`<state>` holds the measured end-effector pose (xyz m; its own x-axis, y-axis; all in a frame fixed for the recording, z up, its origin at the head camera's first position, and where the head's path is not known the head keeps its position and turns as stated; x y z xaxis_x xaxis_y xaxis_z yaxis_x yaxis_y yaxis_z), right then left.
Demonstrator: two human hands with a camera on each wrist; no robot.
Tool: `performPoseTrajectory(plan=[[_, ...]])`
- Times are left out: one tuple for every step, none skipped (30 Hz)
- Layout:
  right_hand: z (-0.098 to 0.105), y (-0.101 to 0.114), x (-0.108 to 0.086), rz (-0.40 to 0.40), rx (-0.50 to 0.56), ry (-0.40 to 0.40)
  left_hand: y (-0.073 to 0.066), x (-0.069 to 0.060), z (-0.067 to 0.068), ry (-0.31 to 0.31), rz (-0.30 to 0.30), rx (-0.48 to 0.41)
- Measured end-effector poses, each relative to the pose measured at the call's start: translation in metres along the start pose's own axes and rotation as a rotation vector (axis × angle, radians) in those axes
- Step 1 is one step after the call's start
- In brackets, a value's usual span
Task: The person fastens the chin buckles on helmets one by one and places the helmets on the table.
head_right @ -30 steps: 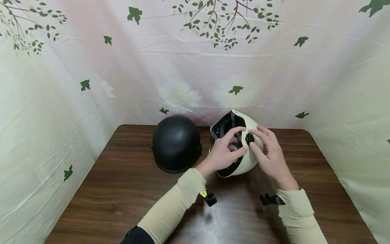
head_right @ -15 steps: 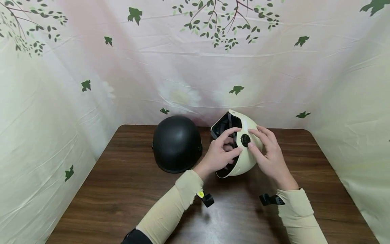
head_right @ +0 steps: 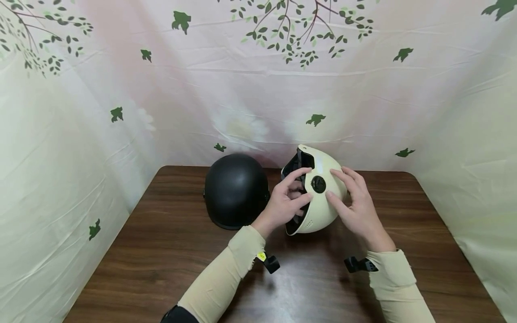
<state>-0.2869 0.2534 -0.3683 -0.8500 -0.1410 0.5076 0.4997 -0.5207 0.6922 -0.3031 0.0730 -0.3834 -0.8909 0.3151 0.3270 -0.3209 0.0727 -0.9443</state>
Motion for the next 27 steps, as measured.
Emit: performPoseTrajectory(plan=[[0.000,0.000,0.000,-0.004,-0.001,0.004,0.001,0.000,0.000,-0.001,0.002,-0.015],[0.000,0.000,0.000,-0.006,-0.002,0.007,0.001,0.000,0.001,0.002,0.004,-0.034],[0.000,0.000,0.000,-0.007,-0.004,0.010,0.002,0.000,0.001,0.006,0.003,-0.049],[0.000,0.001,0.000,-0.007,-0.009,0.011,0.002,-0.001,0.002,0.011,0.004,-0.064],[0.001,0.001,0.001,-0.007,-0.011,0.010,0.003,-0.001,0.002,0.015,0.005,-0.081],[0.001,0.002,0.001,-0.010,-0.015,0.011,0.003,-0.001,0.003,0.019,0.005,-0.099],[0.003,0.002,0.002,-0.014,-0.020,0.010,0.003,-0.001,0.004,0.022,0.006,-0.114],[0.004,0.002,0.003,-0.019,-0.026,0.008,0.003,-0.001,0.005,0.028,0.005,-0.126],[0.005,0.002,0.003,-0.029,-0.038,0.006,0.004,-0.001,0.006,0.029,0.006,-0.136],[0.006,0.002,0.004,-0.040,-0.046,0.005,0.005,-0.001,0.006,0.028,0.008,-0.148],[0.007,0.001,0.004,-0.051,-0.046,0.008,0.005,-0.002,0.008,0.025,0.009,-0.157],[0.008,0.001,0.004,-0.058,-0.048,0.010,0.006,-0.002,0.008,0.021,0.011,-0.164],[0.009,0.001,0.004,-0.063,-0.047,0.012,0.008,-0.002,0.009,0.017,0.016,-0.174],[0.009,0.000,0.004,-0.069,-0.051,0.016,0.009,-0.003,0.010,0.011,0.020,-0.183],[0.009,0.000,0.004,-0.073,-0.054,0.019,0.011,-0.003,0.011,0.005,0.024,-0.197],[0.009,-0.001,0.004,-0.074,-0.050,0.021,0.013,-0.004,0.012,-0.002,0.026,-0.211],[0.009,-0.001,0.004,-0.073,-0.046,0.022,0.014,-0.005,0.013,-0.008,0.027,-0.227],[0.009,-0.002,0.004,-0.074,-0.046,0.023,0.015,-0.006,0.013,-0.011,0.027,-0.242],[0.010,-0.003,0.004,-0.075,-0.046,0.023,0.017,-0.006,0.014,-0.012,0.025,-0.255],[0.010,-0.004,0.003,-0.076,-0.047,0.023,0.017,-0.007,0.014,-0.014,0.022,-0.265],[0.010,-0.005,0.003,-0.074,-0.040,0.022,0.018,-0.008,0.014,-0.014,0.019,-0.275],[0.010,-0.006,0.003,-0.071,-0.034,0.021,0.018,-0.009,0.014,-0.015,0.017,-0.281],[0.010,-0.007,0.002,-0.072,-0.030,0.022,0.019,-0.009,0.014,-0.014,0.016,-0.287],[0.010,-0.009,0.002,-0.075,-0.026,0.023,0.020,-0.010,0.015,-0.015,0.015,-0.290],[0.009,-0.011,0.001,-0.080,-0.021,0.025,0.020,-0.010,0.015,-0.019,0.015,-0.295],[0.009,-0.013,0.000,-0.087,-0.018,0.028,0.021,-0.011,0.016,-0.027,0.016,-0.300],[0.009,-0.014,0.000,-0.093,-0.009,0.030,0.022,-0.011,0.017,-0.033,0.016,-0.306]])
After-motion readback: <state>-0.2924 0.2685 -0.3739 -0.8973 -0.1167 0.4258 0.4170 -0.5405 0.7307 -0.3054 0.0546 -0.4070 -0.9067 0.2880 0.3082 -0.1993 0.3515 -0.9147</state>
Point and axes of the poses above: each hand's wrist, its own x-axis towards the middle knuckle, its own z-axis out of the back of the hand, y = z × x, the point moved 10 cm from there along x, towards the middle knuckle, and after that the axes turned 1 degree about -y, right-handed, at the moved point
